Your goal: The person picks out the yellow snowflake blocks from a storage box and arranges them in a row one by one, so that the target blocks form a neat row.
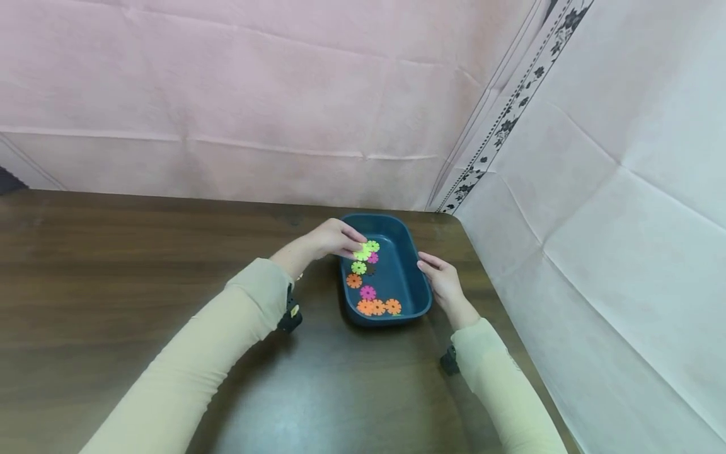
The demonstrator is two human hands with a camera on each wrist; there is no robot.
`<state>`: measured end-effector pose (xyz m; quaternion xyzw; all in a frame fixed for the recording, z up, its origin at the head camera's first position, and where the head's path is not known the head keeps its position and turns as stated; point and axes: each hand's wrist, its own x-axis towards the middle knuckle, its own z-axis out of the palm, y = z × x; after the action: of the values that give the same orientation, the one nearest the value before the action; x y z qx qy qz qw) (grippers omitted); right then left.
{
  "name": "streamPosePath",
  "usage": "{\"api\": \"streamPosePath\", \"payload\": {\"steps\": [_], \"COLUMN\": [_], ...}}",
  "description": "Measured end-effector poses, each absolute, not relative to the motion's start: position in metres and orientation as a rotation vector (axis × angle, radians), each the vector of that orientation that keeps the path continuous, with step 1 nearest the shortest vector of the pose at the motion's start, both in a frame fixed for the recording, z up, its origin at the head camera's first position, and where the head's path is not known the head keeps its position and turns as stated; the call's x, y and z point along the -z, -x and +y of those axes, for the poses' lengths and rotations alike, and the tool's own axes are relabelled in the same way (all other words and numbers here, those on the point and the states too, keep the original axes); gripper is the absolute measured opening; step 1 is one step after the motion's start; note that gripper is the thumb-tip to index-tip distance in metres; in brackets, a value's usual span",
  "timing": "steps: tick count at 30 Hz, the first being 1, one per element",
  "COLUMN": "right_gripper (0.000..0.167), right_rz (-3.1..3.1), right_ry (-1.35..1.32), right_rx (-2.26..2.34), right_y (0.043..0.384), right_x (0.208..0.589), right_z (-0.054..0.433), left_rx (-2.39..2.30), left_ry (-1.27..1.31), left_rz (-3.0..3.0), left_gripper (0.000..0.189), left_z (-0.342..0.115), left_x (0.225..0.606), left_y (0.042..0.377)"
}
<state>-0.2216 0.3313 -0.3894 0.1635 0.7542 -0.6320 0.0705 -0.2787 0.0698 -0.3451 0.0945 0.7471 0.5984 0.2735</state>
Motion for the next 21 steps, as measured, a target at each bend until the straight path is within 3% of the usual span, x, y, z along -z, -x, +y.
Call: {"api": "streamPosePath", "payload": {"steps": [21], "right_gripper": [0.054], "right_rz": [2.205], "right_ry": [-0.474], "right_rx": [1.952], "right_y": [0.221], "right_x": [0.389], "right_z": [0.333], "left_rx": [-1.640], "left_ry": [-0.082], "left_rz": [1.979], "left_gripper": [0.037], "left_z": [-0.048], "left_x": [0.361], "left_y": [0.285]}}
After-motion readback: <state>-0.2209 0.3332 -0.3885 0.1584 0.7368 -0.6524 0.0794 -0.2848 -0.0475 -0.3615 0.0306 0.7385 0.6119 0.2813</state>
